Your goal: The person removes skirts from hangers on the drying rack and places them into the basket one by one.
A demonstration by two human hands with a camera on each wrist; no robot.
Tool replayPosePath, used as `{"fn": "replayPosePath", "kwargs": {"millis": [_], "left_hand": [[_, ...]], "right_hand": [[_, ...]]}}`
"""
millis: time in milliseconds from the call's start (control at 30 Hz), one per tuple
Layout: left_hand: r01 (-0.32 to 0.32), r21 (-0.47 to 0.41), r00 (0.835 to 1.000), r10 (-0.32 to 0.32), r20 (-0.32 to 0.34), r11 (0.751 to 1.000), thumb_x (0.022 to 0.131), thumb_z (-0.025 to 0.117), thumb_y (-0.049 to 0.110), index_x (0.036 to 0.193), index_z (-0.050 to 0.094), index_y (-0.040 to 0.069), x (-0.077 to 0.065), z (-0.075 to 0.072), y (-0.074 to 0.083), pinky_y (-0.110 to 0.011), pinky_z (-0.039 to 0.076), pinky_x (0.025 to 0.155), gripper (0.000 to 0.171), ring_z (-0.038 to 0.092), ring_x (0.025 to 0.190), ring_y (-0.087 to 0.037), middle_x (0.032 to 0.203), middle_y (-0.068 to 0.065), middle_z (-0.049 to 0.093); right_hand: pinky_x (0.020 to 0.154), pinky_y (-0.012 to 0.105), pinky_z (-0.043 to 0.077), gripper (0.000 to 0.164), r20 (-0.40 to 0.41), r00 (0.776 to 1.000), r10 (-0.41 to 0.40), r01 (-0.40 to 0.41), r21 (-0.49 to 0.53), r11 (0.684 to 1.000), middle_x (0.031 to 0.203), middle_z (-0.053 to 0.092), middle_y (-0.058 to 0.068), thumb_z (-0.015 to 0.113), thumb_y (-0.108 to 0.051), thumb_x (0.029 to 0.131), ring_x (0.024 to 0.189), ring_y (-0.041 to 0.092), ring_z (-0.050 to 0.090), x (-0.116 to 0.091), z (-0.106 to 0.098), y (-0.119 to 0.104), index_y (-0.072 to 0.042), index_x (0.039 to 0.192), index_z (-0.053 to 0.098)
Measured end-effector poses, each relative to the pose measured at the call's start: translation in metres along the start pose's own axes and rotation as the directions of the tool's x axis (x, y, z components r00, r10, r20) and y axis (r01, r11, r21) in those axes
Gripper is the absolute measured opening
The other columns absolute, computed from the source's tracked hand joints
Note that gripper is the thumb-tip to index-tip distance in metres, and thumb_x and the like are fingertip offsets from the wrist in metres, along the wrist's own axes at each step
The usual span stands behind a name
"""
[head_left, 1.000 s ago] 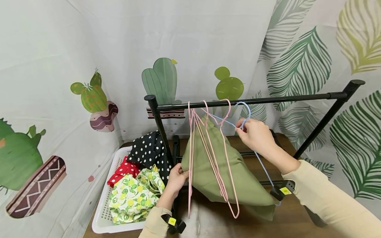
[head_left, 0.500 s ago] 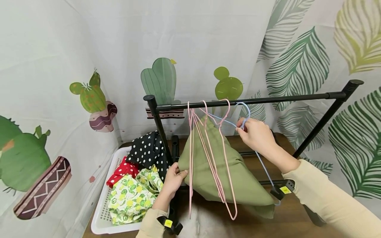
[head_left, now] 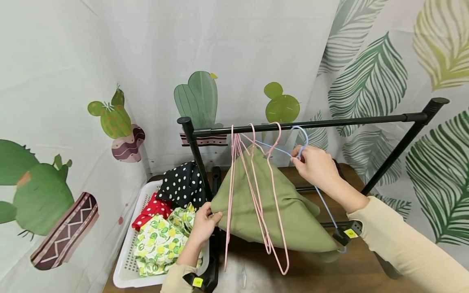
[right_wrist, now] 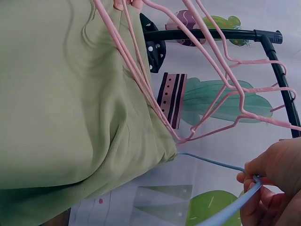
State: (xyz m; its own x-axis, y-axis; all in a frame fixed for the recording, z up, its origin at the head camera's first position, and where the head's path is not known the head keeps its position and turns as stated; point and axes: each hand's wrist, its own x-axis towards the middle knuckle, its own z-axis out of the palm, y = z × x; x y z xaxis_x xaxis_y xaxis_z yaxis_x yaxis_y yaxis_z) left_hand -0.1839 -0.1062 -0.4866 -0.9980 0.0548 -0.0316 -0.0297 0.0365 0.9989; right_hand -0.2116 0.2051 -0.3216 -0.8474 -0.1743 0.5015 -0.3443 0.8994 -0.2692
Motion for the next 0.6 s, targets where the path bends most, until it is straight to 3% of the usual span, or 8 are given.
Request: {"fn": "replayPosePath", "kwargs": {"millis": [200,433,600], "left_hand": [[0.005,0.053,1.0,-0.004,-0.018,0.999,0.085,0.056,-0.004,0.102,0.051,-0.007,-0.002,-0.008,0.002,-0.024,0.047,0.061,0.017,0.056,0.066,-0.008,0.093,-0.017,0.061],[-0.039,0.109,0.999,0.043,-0.026,0.993,0.086,0.057,-0.002,0.101,0.052,-0.006,-0.005,-0.017,0.005,-0.025,0.047,0.06,0.016,0.056,0.066,-0.008,0.094,-0.018,0.062],[-0.017,0.155,0.999,0.024,-0.042,0.988,0.087,0.057,0.0,0.103,0.053,-0.003,-0.009,-0.024,0.007,-0.026,0.048,0.063,0.017,0.059,0.07,-0.01,0.096,-0.018,0.062]], "right_hand": [[0.044,0.034,0.038,0.005,0.004,1.0,0.0,0.0,0.001,1.0,0.069,0.058,0.003,0.064,-0.015,0.083,0.059,0.022,0.054,0.0,0.0,0.0,-0.012,0.084,0.066],[0.045,0.034,0.038,0.005,-0.006,1.0,-0.006,0.006,0.004,1.0,0.069,0.059,0.003,0.064,-0.015,0.083,0.059,0.022,0.054,0.0,0.0,0.001,-0.011,0.084,0.066],[0.045,0.034,0.038,0.006,-0.007,1.0,0.001,0.0,0.013,1.0,0.07,0.059,0.003,0.064,-0.014,0.083,0.058,0.021,0.053,-0.001,-0.001,0.003,-0.011,0.086,0.067]]}}
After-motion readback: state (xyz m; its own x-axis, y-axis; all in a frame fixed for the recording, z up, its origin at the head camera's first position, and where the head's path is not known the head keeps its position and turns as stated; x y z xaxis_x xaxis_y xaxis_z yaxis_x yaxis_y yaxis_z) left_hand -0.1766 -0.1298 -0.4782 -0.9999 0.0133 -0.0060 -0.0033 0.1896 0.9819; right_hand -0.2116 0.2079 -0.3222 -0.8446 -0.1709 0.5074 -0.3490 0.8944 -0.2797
